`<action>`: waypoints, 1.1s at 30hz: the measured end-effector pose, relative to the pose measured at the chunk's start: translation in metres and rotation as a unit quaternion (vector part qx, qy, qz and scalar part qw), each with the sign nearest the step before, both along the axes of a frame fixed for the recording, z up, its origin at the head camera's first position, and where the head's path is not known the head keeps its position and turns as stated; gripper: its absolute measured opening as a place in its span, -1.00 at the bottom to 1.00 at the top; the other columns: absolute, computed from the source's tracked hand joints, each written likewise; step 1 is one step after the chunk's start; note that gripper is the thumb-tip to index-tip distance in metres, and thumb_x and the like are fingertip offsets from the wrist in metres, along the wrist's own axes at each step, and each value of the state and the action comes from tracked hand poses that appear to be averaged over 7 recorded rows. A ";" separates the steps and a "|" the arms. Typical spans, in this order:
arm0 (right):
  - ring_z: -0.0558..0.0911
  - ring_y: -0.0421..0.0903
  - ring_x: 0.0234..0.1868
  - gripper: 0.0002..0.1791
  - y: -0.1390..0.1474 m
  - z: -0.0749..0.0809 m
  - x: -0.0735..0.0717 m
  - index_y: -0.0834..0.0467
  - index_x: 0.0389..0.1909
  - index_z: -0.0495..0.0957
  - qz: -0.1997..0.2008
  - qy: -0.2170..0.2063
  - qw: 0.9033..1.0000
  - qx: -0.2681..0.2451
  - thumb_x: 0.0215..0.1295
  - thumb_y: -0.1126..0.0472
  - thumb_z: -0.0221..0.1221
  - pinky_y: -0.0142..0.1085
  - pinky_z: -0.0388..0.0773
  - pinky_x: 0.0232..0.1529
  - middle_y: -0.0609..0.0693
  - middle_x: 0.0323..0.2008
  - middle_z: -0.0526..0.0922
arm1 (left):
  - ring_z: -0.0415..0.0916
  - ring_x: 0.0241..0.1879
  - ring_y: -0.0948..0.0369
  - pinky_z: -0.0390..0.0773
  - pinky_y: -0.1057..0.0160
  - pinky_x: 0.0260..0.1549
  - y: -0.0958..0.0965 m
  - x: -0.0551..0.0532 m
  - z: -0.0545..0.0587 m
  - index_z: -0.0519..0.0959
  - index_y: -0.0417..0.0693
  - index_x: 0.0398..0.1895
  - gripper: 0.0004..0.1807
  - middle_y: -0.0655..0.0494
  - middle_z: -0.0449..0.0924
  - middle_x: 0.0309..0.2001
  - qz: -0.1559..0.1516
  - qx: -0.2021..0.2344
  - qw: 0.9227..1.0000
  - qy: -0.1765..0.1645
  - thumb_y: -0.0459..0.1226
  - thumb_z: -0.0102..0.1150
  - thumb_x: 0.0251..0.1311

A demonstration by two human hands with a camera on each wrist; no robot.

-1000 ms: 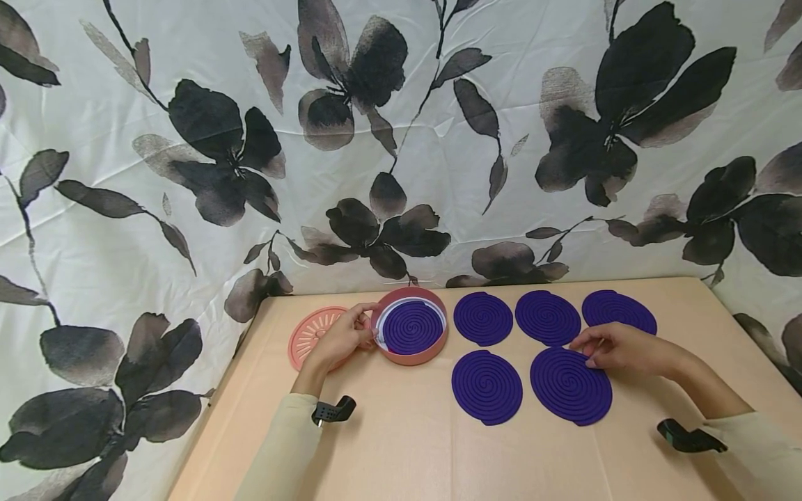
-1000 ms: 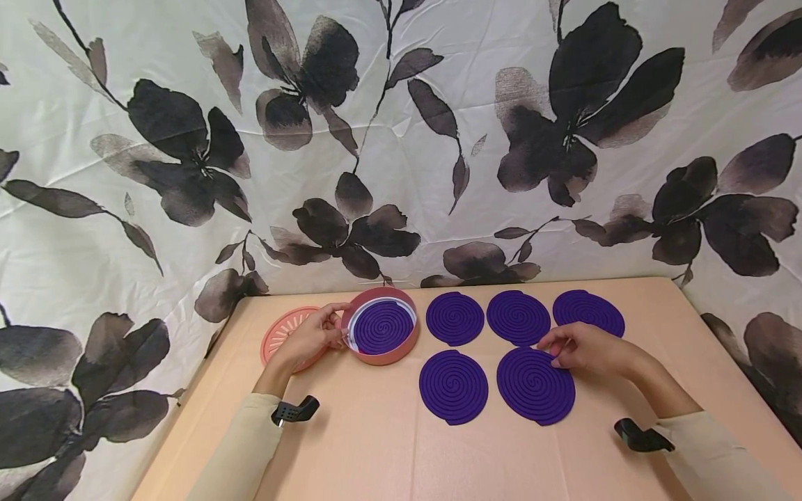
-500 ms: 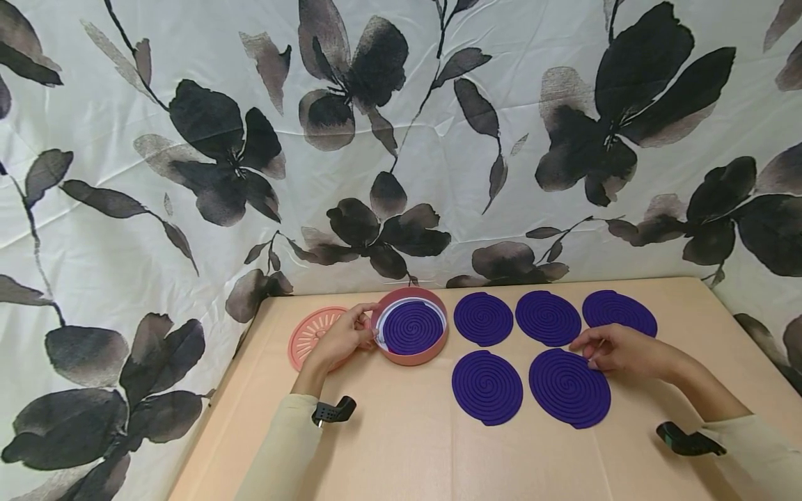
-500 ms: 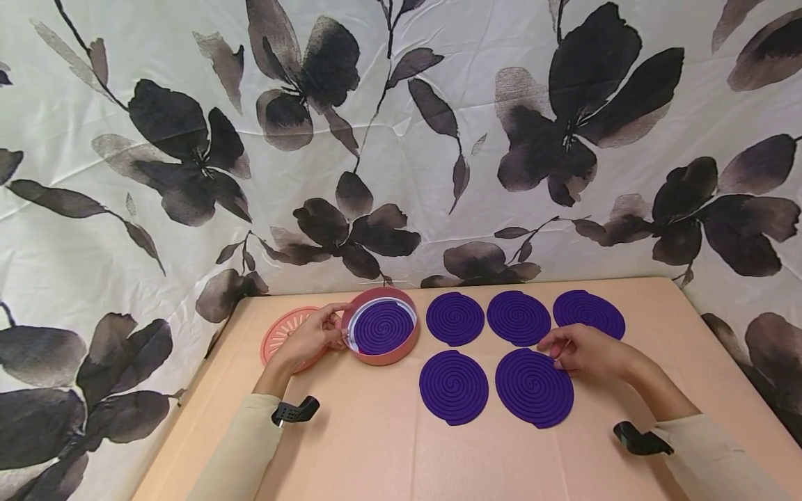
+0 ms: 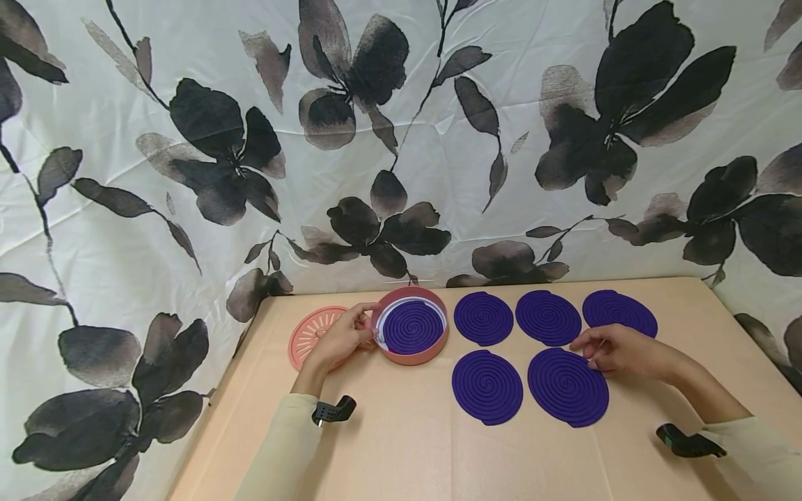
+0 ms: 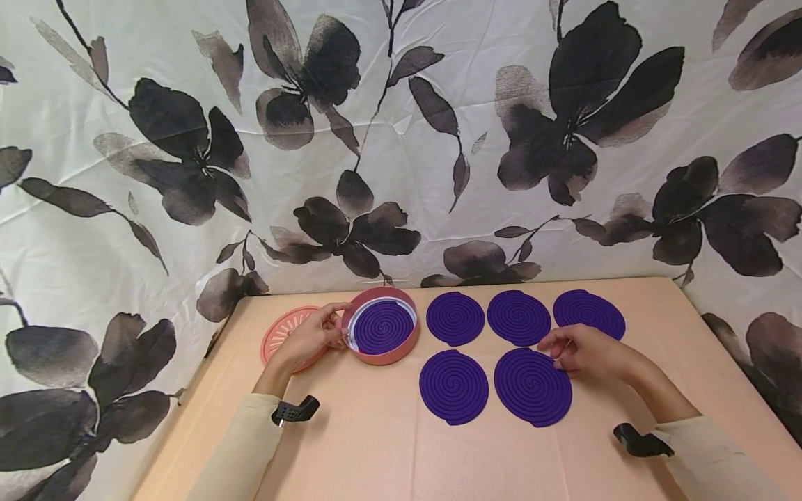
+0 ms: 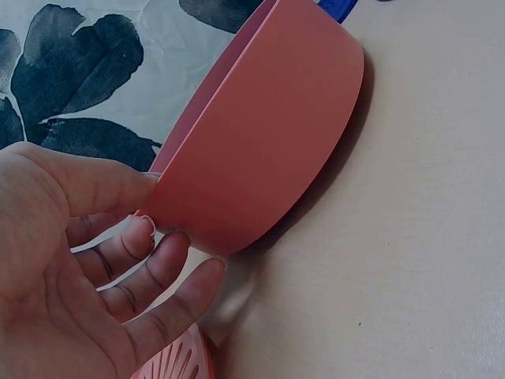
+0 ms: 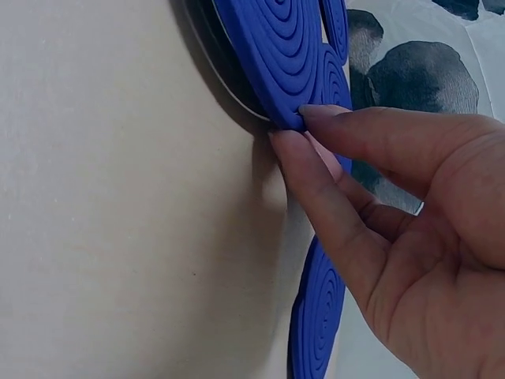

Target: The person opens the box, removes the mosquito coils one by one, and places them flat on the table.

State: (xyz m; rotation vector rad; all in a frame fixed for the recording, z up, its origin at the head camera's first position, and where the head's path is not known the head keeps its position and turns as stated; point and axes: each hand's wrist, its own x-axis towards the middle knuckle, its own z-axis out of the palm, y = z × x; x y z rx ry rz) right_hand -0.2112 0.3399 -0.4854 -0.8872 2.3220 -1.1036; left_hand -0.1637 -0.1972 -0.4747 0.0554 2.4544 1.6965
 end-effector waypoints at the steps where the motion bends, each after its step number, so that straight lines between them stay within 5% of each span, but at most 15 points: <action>1: 0.51 -0.22 -0.32 -0.61 0.000 0.000 0.000 0.44 0.08 0.56 0.003 -0.003 1.000 -0.003 0.20 0.56 0.16 -0.39 0.60 -0.40 0.14 -0.22 0.56 | 0.51 -0.27 -0.01 0.68 -0.15 -0.09 0.001 0.002 0.003 0.32 -0.21 0.44 -0.38 -0.01 0.32 -0.24 -0.001 0.004 1.000 -0.002 -0.54 0.14 0.30; 7: 0.56 -0.23 -0.30 -0.60 0.001 0.004 -0.004 0.50 0.10 0.52 0.017 -0.017 1.000 -0.007 0.21 0.57 0.15 -0.38 0.62 -0.38 0.16 -0.16 0.61 | 0.50 -0.25 -0.07 0.63 -0.28 -0.06 0.002 0.001 0.003 0.28 -0.27 0.46 -0.36 -0.01 0.30 -0.25 -0.005 0.018 1.000 -0.006 -0.56 0.13 0.30; 15: 0.70 -0.15 -0.15 -0.66 -0.004 0.014 -0.011 0.44 0.09 0.55 0.051 0.041 0.997 -0.029 0.31 0.45 0.23 -0.42 0.66 -0.16 0.22 -0.09 0.69 | 0.50 -0.31 0.08 0.69 -0.12 -0.12 0.001 0.000 0.001 0.33 -0.19 0.44 -0.37 0.00 0.31 -0.25 0.001 0.008 1.000 -0.005 -0.54 0.14 0.30; 24: 0.71 -0.03 -0.08 -0.56 -0.021 0.027 -0.018 0.45 0.18 0.51 0.040 -0.009 0.999 -0.020 0.33 0.37 0.28 -0.42 0.65 -0.09 0.29 0.00 0.65 | 0.54 -0.28 -0.02 0.69 -0.10 -0.13 0.002 0.000 0.002 0.32 -0.19 0.45 -0.36 0.00 0.32 -0.25 0.001 0.004 1.000 -0.009 -0.54 0.15 0.29; 33: 0.69 0.03 0.01 -0.53 -0.039 0.033 -0.024 0.40 0.22 0.50 0.047 -0.001 0.999 -0.028 0.36 0.29 0.28 -0.43 0.63 -0.02 0.25 0.03 0.65 | 0.53 -0.26 -0.05 0.69 -0.11 -0.16 0.001 -0.001 0.002 0.31 -0.20 0.45 -0.36 0.00 0.32 -0.24 0.001 0.001 1.000 -0.001 -0.52 0.14 0.29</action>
